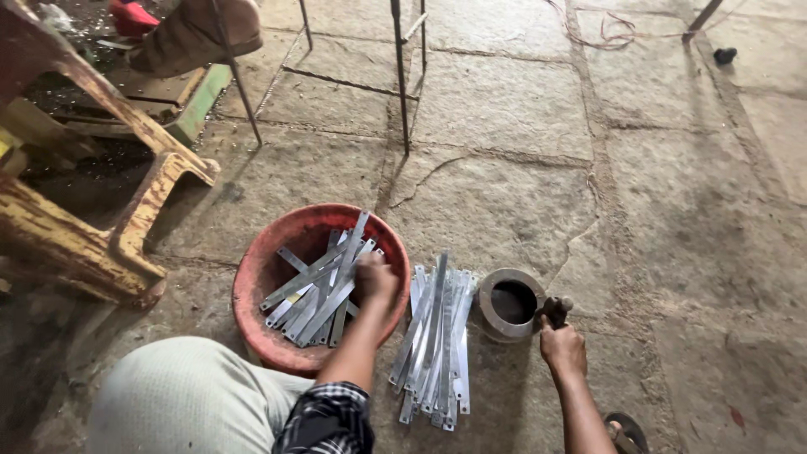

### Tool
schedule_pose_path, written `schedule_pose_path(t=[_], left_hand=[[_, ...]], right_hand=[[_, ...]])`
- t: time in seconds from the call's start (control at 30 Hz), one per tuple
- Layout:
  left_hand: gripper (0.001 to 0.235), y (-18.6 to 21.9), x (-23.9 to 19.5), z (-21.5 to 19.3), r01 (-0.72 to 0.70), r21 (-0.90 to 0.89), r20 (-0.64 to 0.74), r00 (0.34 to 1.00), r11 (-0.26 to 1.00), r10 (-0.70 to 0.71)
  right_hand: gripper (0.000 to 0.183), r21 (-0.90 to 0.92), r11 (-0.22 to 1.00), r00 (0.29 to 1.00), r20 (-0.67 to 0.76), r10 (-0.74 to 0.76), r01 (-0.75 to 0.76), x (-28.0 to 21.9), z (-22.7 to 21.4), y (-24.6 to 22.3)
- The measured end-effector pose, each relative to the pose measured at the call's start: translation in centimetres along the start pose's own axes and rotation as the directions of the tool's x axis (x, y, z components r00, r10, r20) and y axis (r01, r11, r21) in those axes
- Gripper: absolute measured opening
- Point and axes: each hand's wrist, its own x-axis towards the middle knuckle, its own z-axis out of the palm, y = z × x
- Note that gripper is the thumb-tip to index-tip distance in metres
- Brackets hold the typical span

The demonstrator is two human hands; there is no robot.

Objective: The person straightens metal strips by placing them on a cylindrical metal anvil and striking them with a hammer. They handle the strips one by one from a red basin and place the straightened strips into a pile on the floor.

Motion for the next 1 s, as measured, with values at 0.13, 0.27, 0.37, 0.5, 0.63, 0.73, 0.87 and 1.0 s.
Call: schedule_pose_path(t=[0.13, 0.27, 0.37, 0.5, 0.63, 0.73, 0.87, 1.0], left_hand=[[0.055, -6.7, -1.2, -3.7, 0.117, 0.159, -0.124, 0.988, 0.980, -0.098], [0.022, -6.0, -2.9, -5.4, 0.144, 0.319, 0.008, 0.988, 0.937, -0.154], [0.008, -4.8, -3.3, -6.2, 0.098, 0.298, -0.083, 0.994, 0.950, -0.076], [0.012, -0.4, -2.4, -5.7, -0.064, 0.097, 0.000, 0.998, 0.993, 0.064], [0.022, 9.6, 0.1, -3.1, -0.188, -0.179, 0.377, 0.893, 0.966, 0.244], [0.030, 16.1, -0.6, -1.5, -0.283, -0.124, 0.540, 0.785, 0.951, 0.304], [0.034, 18.7, -0.2, 0.6, -0.311, -0.026, 0.660, 0.709, 0.950, 0.250], [0.035, 18.4, 0.2, 1.6, -0.236, -0.052, 0.701, 0.683, 0.970, 0.203]], right_hand=[[0.066, 0.006, 1.000, 1.000, -0.009, 0.012, -0.012, 0.1, 0.3, 0.4], [0.067, 0.015, 1.000, 0.999, -0.032, -0.026, 0.026, 0.4, 0.7, 0.8], [0.069, 0.002, 1.000, 1.000, -0.018, 0.012, -0.012, 0.5, 0.5, 0.7], [0.069, 0.037, 0.999, 0.999, -0.023, 0.031, -0.030, -0.4, -0.1, 0.2], [0.067, 0.076, 0.995, 0.997, -0.024, 0.074, -0.072, -0.7, -0.3, -0.4], [0.069, 0.066, 0.995, 0.996, -0.037, 0.084, -0.081, -0.4, -0.1, -0.3], [0.073, 0.033, 0.994, 0.994, -0.032, 0.102, -0.101, 0.0, -0.6, -0.5], [0.065, 0.061, 0.997, 0.998, 0.034, 0.043, -0.045, 0.7, -3.2, -2.9]])
